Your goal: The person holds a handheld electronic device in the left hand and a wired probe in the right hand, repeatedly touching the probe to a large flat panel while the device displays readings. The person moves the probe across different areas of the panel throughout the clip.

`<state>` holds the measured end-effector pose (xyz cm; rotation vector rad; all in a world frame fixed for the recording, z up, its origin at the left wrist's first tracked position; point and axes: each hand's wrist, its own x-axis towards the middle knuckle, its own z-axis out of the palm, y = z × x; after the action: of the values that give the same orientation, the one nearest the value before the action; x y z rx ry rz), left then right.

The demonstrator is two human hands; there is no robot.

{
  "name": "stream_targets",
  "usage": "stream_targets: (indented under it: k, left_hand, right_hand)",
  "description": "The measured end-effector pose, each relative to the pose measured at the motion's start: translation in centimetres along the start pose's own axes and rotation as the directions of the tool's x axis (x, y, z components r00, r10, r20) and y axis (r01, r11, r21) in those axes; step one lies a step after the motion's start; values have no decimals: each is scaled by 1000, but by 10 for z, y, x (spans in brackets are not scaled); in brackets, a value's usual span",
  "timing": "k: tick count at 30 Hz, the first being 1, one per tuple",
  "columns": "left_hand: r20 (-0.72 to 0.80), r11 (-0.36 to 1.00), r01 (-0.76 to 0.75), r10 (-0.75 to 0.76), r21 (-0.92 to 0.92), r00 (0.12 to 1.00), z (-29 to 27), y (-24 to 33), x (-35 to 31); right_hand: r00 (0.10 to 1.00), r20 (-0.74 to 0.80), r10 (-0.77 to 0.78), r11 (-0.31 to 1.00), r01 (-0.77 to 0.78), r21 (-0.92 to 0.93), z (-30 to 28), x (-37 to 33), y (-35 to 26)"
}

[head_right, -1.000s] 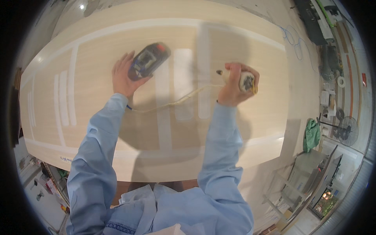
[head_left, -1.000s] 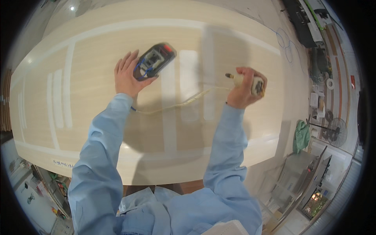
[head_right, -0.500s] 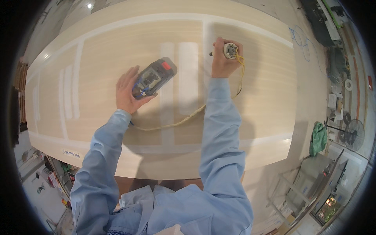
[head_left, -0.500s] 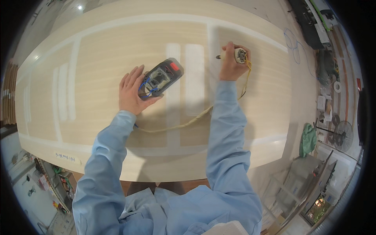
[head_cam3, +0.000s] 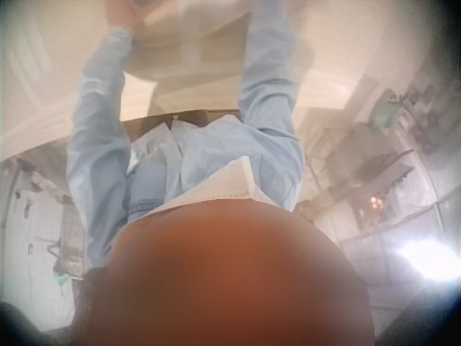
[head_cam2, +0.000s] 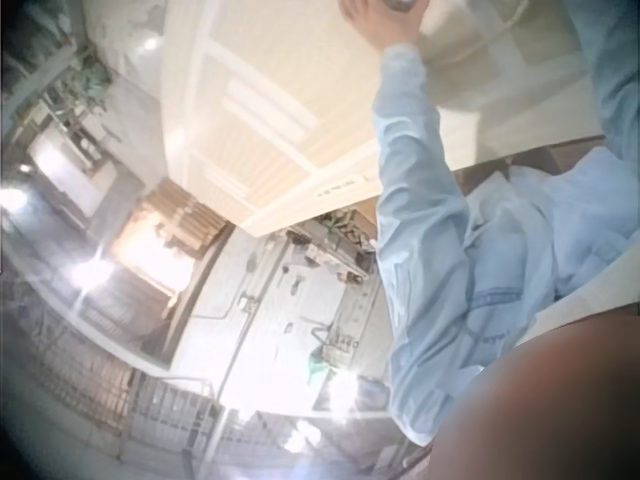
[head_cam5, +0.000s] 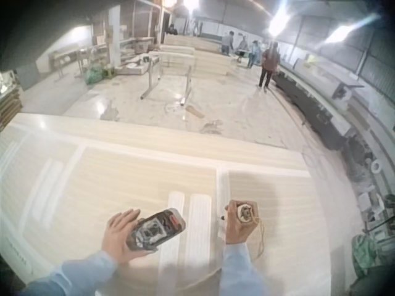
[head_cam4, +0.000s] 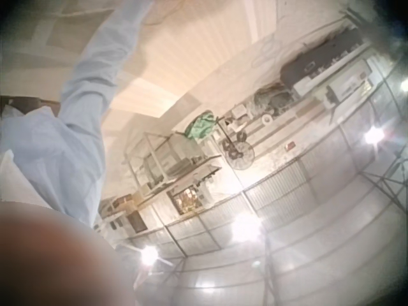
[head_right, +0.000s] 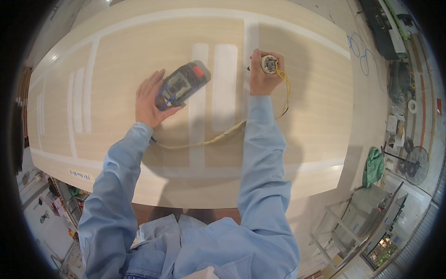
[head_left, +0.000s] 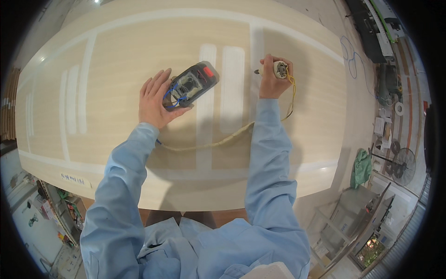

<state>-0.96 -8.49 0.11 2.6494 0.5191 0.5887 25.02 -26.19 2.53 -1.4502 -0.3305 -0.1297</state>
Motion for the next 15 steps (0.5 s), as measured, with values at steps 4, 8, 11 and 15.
stream_targets:
  k: [4,8,11,15]
  left_hand:
    - [-26,1000,-10,9,-20,1000,0,-1,0]
    - [18,1000,-8,9,-7,1000,-1,-2,-1]
    - [22,1000,2,-2,-6,1000,0,-2,-2]
    - [14,1000,-1,1,-7,1000,2,-4,-1]
  right_hand:
    - [996,-70,-50,998,53,41,-9,-8,-10]
    - [998,-12,-58,998,58,24,-17,-20,-12]
    - [998,11,-60,998,60,15,-19,-25,-10]
    - [991,-80,-107,994,110,27,-25,-31,-12]
